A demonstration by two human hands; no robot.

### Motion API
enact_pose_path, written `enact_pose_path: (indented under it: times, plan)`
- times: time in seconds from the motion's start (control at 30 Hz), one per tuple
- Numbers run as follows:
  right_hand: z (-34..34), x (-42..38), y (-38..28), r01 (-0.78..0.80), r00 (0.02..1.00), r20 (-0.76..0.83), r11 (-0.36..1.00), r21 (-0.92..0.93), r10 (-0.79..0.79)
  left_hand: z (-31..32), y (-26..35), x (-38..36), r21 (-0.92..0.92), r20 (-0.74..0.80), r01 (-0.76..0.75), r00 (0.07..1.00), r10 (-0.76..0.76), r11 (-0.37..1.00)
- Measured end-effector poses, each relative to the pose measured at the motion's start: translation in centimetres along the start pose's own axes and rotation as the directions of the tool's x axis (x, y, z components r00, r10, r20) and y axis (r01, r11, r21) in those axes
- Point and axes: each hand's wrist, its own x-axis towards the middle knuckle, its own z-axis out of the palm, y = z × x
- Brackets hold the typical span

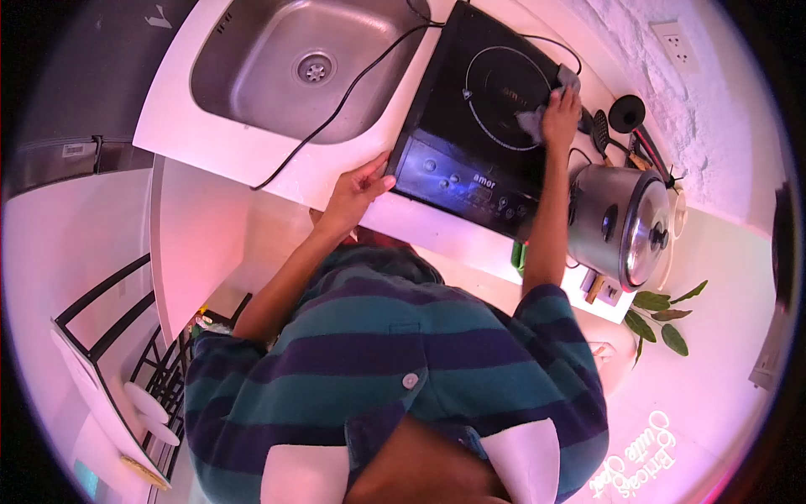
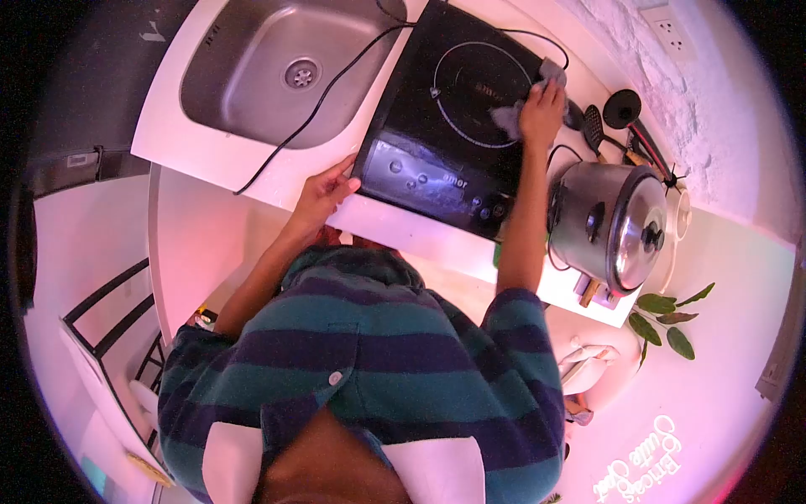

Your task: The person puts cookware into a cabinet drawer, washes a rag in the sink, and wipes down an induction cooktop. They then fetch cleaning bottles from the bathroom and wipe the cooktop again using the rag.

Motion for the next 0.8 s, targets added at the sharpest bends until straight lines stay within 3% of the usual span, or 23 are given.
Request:
enact_pose_path:
  times: [0.03,0.1,0.2,0.53,0.63,0.67,0.73,0.8]
  plan:
    - [1.3,1.6,1.9,-0.013,1.0,0.012,0.993,0.12,0.012,0.1,-0.2,-0.5,0.005,0.003,-0.006,1.0,0.006,1.0]
    - [0.7,4.4,0.6,-0.221,0.965,0.161,0.972,0.076,0.206,0.2,-0.6,-0.4,-0.004,0.022,-0.013,1.0,0.013,1.0]
    - [1.7,6.2,-2.6,-0.126,0.987,0.079,0.979,-0.161,0.14,0.1,-0.3,-0.3,-0.01,0.004,-0.007,1.0,0.007,1.0]
    - [6.9,9.4,-16.9,0.116,0.97,0.197,0.982,0.148,-0.144,0.2,-1.4,0.2,-0.107,-0.002,-0.066,0.998,0.067,0.992]
    - [7.5,7.2,-17.8,0.405,0.893,0.139,0.9,0.164,-0.427,0.2,-2.6,1.3,-0.067,-0.023,-0.109,0.994,0.107,0.992]
    - [6.3,5.7,-18.6,0.469,0.853,0.202,0.877,0.108,-0.481,0.2,-3.0,1.8,-0.098,-0.014,-0.115,0.993,0.114,0.989]
    - [4.3,1.9,-20.3,0.527,0.817,0.235,0.847,0.069,-0.527,0.5,-2.2,1.5,-0.154,-0.026,-0.147,0.989,0.145,0.977]
    - [1.3,-3.0,-21.7,0.482,0.844,0.222,0.872,0.086,-0.488,0.4,-2.5,1.5,-0.159,-0.005,-0.136,0.991,0.137,0.978]
